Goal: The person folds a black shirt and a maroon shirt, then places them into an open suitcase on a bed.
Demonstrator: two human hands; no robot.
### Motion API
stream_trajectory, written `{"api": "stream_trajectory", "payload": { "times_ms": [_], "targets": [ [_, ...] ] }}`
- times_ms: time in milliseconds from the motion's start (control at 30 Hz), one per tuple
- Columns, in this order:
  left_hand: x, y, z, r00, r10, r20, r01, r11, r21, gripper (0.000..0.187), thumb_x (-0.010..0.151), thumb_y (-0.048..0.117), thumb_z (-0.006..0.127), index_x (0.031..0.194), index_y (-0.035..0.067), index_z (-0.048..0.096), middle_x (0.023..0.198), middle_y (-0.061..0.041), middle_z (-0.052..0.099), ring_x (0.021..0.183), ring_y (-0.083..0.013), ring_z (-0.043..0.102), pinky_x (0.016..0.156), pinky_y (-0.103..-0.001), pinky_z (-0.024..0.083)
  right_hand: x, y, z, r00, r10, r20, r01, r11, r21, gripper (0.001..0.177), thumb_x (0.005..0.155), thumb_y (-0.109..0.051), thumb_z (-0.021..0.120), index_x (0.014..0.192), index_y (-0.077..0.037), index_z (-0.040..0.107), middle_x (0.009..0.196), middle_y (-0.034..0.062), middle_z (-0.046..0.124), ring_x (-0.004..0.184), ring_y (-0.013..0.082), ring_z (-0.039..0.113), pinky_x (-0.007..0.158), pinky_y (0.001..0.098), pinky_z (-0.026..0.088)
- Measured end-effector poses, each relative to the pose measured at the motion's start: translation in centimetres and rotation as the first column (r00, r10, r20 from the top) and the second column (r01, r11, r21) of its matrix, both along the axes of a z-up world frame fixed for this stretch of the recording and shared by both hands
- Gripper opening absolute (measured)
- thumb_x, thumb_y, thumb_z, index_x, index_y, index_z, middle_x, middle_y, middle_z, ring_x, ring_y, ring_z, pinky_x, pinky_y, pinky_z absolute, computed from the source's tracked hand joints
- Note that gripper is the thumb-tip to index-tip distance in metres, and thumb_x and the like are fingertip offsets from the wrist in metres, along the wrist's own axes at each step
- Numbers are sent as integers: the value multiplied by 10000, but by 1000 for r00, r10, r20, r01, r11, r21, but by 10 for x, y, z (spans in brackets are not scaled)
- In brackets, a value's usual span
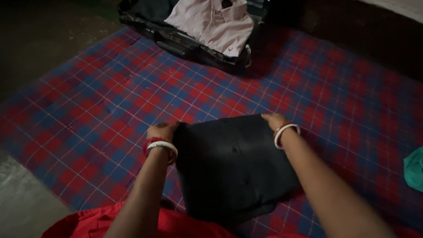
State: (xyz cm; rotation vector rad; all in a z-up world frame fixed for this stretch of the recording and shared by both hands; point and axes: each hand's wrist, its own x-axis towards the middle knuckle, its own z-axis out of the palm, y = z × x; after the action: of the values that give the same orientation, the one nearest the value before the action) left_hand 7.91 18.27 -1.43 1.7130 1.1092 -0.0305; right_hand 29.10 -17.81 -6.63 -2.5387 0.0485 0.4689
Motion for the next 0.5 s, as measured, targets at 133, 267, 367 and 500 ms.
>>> {"api": "stream_trajectory", "payload": {
  "times_ms": [133,267,367,500],
  "targets": [
    [9,6,-21,917,193,348,-53,927,-372,365,894,225,761,1184,4,752,1190,-141,761,1100,-291,703,967,-406,539,-21,8,27,928,-364,-73,349,787,508,566,926,-372,665,1376,-31,639,1419,192,641,1367,318,562,1170,444,382],
    [17,10,-25,890,329,316,-75,789,-610,366,924,216,699,1246,41,704,1254,-57,715,1138,-217,658,983,-391,496,-33,9,29,889,-439,-128,404,624,669,547,913,-375,689,1348,-50,618,1381,128,602,1312,263,536,1154,424,365],
    [17,9,-24,862,422,281,-129,719,-683,333,949,181,732,1202,-25,663,1209,-139,728,1140,-279,689,1004,-387,526,-25,0,16,879,-385,-282,450,472,758,494,940,-320,660,1324,-12,622,1324,139,617,1212,269,575,1076,414,450],
    [13,17,-23,874,260,411,117,707,-697,290,971,184,649,1170,-15,720,1164,-144,709,1039,-279,642,933,-419,504,-13,-27,5,980,-91,-178,200,477,856,364,925,-80,551,1247,15,690,1187,133,723,1058,230,698,960,349,571]
  ]
}}
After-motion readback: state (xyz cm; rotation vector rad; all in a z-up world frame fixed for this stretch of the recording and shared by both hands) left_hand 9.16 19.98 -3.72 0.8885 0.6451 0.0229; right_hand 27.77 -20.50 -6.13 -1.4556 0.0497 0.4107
